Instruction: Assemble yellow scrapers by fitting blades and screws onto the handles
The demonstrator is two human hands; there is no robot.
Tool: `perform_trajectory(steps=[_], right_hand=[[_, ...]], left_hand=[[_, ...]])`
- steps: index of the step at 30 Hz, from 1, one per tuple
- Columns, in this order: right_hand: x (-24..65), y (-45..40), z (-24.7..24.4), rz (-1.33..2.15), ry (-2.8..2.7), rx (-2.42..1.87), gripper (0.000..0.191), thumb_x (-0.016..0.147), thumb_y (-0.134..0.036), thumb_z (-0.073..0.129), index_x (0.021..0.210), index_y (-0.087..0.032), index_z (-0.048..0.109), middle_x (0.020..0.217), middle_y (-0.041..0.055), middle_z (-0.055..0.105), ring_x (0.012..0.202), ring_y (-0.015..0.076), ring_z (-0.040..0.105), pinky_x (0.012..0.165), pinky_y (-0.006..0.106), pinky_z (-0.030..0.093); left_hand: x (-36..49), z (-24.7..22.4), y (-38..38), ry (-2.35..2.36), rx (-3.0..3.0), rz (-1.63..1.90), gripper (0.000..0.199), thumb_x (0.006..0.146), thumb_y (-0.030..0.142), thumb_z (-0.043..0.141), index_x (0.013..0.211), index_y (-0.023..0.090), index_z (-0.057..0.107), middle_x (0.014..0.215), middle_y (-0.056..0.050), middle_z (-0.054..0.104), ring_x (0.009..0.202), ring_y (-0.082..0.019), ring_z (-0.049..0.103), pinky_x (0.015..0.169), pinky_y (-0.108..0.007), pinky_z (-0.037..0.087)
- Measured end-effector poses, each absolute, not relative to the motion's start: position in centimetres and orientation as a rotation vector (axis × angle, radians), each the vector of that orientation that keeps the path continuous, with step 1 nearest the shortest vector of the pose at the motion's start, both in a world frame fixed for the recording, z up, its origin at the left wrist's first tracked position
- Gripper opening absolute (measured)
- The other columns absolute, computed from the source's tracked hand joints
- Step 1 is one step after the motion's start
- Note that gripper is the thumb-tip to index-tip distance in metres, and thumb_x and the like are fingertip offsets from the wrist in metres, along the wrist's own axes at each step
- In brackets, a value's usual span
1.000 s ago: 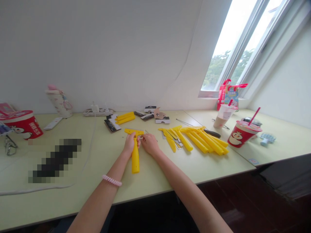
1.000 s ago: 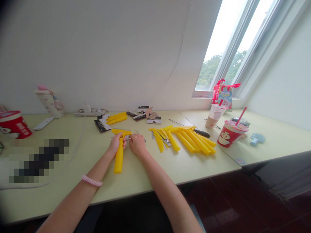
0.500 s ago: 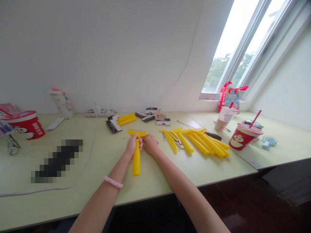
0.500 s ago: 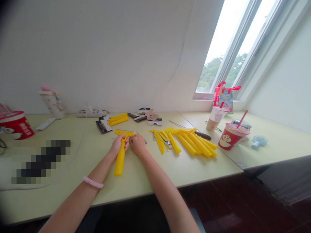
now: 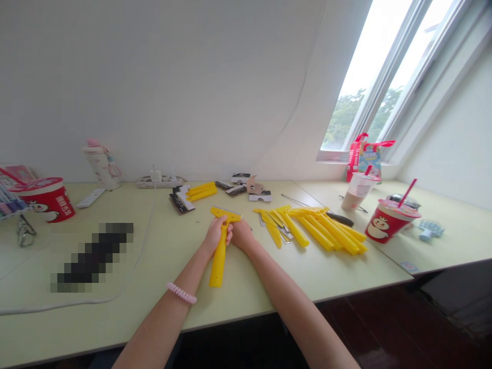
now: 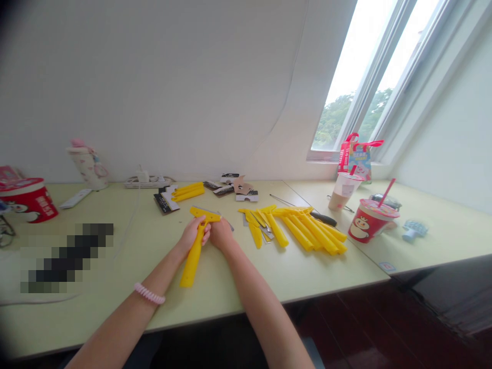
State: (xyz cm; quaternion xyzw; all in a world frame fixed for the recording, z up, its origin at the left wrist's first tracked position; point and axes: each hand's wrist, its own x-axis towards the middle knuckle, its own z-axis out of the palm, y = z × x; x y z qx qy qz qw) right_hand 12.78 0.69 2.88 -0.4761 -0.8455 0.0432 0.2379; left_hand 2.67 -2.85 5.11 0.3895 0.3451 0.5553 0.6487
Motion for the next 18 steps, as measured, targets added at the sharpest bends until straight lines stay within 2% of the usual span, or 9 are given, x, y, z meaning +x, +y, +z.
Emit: perform_trajectory(steps=[5,10,15,18], right_hand=[[14.1,0.8,3.0,0.154,-2.135,-1.344,0.023,0.082,-0.012,0.041,0.091,-0.017,0.062,0.094,0.0070,0.064,0.087,0.0152,0.055,0.073,0.023,0.039],[15.6,0.8,3.5,0.123,-1.972,-1.480,0.024,0.080,-0.011,0.042,0.075,-0.014,0.065,0.082,0.0080,0.064,0.085,0.0170,0.053,0.073,0.024,0.038],[16.4,0.8,4.2,0.219,-1.790,-1.382,0.022,0.077,-0.014,0.045,0.080,-0.017,0.067,0.082,0.0053,0.066,0.082,0.0167,0.055,0.079,0.027,0.039],[17.1,-0.1,6.1,0.272,-1.528,-1.302,0.024,0.079,-0.020,0.044,0.084,-0.017,0.067,0.086,0.0056,0.067,0.079,0.0168,0.056,0.075,0.028,0.042]], left_hand=[[2.6,5.0,-2.7,0.757,0.937,1.268,0.025,0.071,0.040,0.052,0.071,0.019,0.039,0.046,0.007,0.043,0.027,-0.007,0.037,0.027,-0.018,0.026],[2.6,4.9,-2.7,0.787,0.928,1.265,0.023,0.071,0.039,0.051,0.074,0.020,0.037,0.047,0.008,0.043,0.027,-0.007,0.037,0.026,-0.018,0.026],[2.6,5.0,-2.8,0.813,0.914,1.267,0.025,0.071,0.039,0.052,0.075,0.021,0.035,0.047,0.009,0.043,0.028,-0.007,0.037,0.027,-0.018,0.025],[2.7,5.1,-2.9,0.835,0.898,1.290,0.027,0.070,0.040,0.052,0.074,0.021,0.034,0.047,0.009,0.043,0.028,-0.007,0.037,0.027,-0.018,0.025]])
